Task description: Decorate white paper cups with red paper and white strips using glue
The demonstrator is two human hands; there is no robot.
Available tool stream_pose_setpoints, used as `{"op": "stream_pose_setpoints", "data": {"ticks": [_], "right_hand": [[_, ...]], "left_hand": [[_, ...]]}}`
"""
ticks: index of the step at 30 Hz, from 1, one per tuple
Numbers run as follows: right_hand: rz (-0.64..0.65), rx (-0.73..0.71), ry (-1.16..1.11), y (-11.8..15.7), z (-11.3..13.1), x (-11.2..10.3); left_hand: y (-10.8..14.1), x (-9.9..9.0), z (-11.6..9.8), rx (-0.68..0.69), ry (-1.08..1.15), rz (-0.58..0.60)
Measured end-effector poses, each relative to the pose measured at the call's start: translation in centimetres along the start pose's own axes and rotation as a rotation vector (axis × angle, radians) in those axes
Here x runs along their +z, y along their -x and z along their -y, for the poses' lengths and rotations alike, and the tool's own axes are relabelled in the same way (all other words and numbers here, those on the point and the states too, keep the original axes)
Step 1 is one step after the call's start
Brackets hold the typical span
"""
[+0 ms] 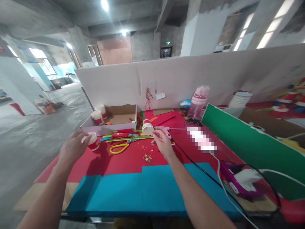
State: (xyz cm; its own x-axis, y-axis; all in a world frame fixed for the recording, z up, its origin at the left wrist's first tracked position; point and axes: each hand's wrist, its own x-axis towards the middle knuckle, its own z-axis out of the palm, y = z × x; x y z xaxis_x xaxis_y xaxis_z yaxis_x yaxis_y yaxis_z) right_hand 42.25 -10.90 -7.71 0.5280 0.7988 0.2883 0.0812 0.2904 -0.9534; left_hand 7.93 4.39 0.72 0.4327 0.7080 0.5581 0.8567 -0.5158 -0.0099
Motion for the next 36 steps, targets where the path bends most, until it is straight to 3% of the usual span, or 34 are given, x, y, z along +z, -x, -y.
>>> {"op": "stream_pose_setpoints", "data": {"ticks": [4, 9, 12, 15, 22, 36], "right_hand": [[-0.083, -0.034, 0.000, -0.5, -0.4, -0.6], [-0.099, -0.026, 0.051, -0.7, -1.1, -0.8], [-0.072, -0.004, 0.062, -0.5, -1.1, -0.6], [-0.049, 0.004, 0.090, -0.3, -0.9, -0.5], [-0.040, -0.002, 0.147, -0.4, -0.9, -0.6], [-0.024, -0.010, 0.165, -0.4, -0.9, -0.4]], "left_hand": [[-1.9, -0.7, -5.8, 0.036, 0.123, -0.076], [-3.5, 2.9, -14.8, 0.290, 0.333, 0.118], [-4.2, 5.1, -18.7, 0.290, 0.304, 0.178], [-5.2, 6.5, -21.1, 0.241, 0.165, 0.196], [-6.5, 8.6, -24.1, 0.256, 0.033, 0.235], [-7.1, 9.8, -23.7, 0.335, 0.036, 0.160]]}}
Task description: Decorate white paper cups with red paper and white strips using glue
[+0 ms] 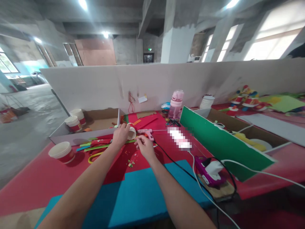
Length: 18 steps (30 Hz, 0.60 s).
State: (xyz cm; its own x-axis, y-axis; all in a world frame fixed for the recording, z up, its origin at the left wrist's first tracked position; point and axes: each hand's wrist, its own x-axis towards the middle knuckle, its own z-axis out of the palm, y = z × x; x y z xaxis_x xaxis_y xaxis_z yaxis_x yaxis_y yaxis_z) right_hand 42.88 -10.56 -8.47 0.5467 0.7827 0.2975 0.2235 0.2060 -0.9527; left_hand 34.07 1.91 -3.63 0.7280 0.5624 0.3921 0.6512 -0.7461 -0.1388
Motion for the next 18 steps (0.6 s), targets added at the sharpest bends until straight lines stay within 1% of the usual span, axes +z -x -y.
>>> {"op": "stream_pose_setpoints", "data": {"ticks": [3, 7, 10, 12, 14, 15, 18], "right_hand": [[-0.001, 0.011, 0.001, 0.0, 0.2, 0.0], [0.006, 0.008, -0.013, 0.1, 0.4, 0.0], [0.007, 0.004, -0.015, 0.1, 0.4, 0.0], [0.005, 0.014, -0.024, 0.1, 0.4, 0.0], [-0.005, 0.021, -0.045, 0.0, 0.3, 0.0], [-0.015, 0.026, -0.060, 0.0, 0.3, 0.0], [-0.060, 0.056, -0.109, -0.2, 0.0, 0.0]], "left_hand": [[-0.4, 0.4, 0.1, 0.033, -0.012, 0.015], [-0.5, 0.7, 0.1, 0.036, -0.006, 0.032], [-0.4, 0.3, -0.1, 0.036, -0.004, 0.047], [0.0, -0.5, -0.2, 0.024, 0.001, 0.042], [0.6, -1.5, 0.0, 0.008, 0.039, -0.010], [1.0, -2.1, 0.2, -0.001, 0.081, -0.059], [2.4, -3.4, 1.1, -0.065, 0.328, -0.223]]}}
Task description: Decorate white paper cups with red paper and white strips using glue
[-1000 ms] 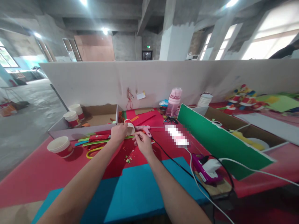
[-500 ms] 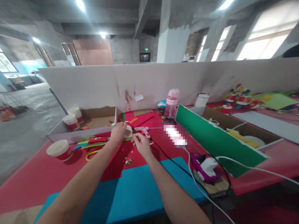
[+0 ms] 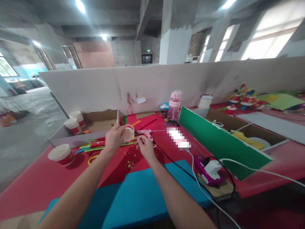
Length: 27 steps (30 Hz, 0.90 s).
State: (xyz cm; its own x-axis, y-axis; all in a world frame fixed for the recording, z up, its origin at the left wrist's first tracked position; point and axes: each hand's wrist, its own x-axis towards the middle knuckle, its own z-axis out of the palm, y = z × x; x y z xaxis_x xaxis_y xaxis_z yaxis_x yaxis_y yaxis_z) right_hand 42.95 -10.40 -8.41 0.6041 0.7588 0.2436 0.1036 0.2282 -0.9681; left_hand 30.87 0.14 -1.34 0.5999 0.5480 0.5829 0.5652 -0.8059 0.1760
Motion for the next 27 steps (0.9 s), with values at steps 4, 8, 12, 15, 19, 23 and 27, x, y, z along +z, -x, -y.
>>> {"op": "stream_pose_setpoints", "data": {"ticks": [4, 8, 12, 15, 19, 23, 27], "right_hand": [[-0.048, -0.038, -0.024, 0.0, 0.1, 0.0], [-0.007, -0.160, -0.022, 0.5, 1.5, 0.0], [0.239, -0.323, 0.138, 1.6, 2.9, 0.2], [0.348, -0.413, 0.303, 2.3, 2.8, 0.7], [0.332, -0.354, 0.372, 2.6, 2.0, 1.2], [0.364, -0.282, 0.363, 2.5, 2.2, 1.0], [0.450, -0.279, 0.334, 2.7, 3.2, 0.7]], "left_hand": [[2.1, -0.7, 1.3, -0.231, 0.581, 0.029], [4.4, 0.1, 2.0, -0.428, 1.086, 0.195], [6.1, 0.7, 2.0, -0.476, 1.059, 0.148], [6.6, 1.0, 1.9, -0.399, 0.929, 0.068], [6.9, 1.3, 1.6, -0.350, 0.973, 0.115], [7.0, 1.2, 2.0, -0.341, 1.036, 0.221], [6.8, 0.8, 2.8, -0.277, 0.988, 0.196]]}}
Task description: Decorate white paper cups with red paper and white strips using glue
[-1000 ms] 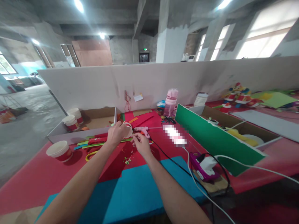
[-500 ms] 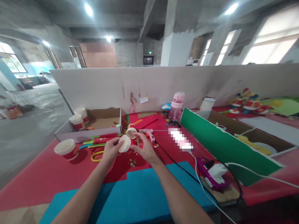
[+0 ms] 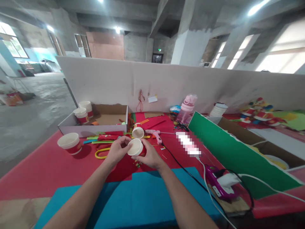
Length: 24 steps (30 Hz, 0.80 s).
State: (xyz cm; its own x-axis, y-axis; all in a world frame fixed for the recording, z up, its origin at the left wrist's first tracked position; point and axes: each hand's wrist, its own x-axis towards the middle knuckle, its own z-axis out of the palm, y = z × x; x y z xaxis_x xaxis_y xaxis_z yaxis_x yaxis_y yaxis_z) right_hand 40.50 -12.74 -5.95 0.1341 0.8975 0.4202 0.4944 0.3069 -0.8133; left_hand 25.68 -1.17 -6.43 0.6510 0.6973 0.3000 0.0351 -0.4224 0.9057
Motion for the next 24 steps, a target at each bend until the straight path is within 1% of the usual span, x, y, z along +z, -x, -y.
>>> {"op": "stream_pose_setpoints", "data": {"ticks": [4, 8, 12, 14, 16, 21, 24], "right_hand": [[0.086, 0.009, -0.050, 0.2, 0.8, 0.1], [0.101, 0.054, -0.089, 0.5, 0.9, 0.8], [0.091, 0.120, -0.156, 0.6, 0.6, 0.8], [0.092, 0.144, -0.168, 0.6, 0.5, 0.7], [0.102, 0.153, -0.165, 0.6, 0.5, 0.5], [0.129, 0.141, -0.151, 0.6, 0.5, 0.4], [0.139, 0.142, -0.148, 0.6, 0.4, 0.4]], "left_hand": [[0.0, -0.4, -0.4, 0.037, -0.112, 0.020], [0.4, -0.2, -0.9, 0.072, -0.233, 0.045], [0.6, 0.0, -1.1, 0.081, -0.241, 0.042], [0.6, 0.0, -1.2, 0.066, -0.236, 0.023], [0.5, -0.1, -1.2, 0.068, -0.226, 0.029], [0.6, -0.3, -1.7, 0.112, -0.224, 0.054], [0.7, -0.5, -1.9, 0.185, -0.282, 0.050]]}}
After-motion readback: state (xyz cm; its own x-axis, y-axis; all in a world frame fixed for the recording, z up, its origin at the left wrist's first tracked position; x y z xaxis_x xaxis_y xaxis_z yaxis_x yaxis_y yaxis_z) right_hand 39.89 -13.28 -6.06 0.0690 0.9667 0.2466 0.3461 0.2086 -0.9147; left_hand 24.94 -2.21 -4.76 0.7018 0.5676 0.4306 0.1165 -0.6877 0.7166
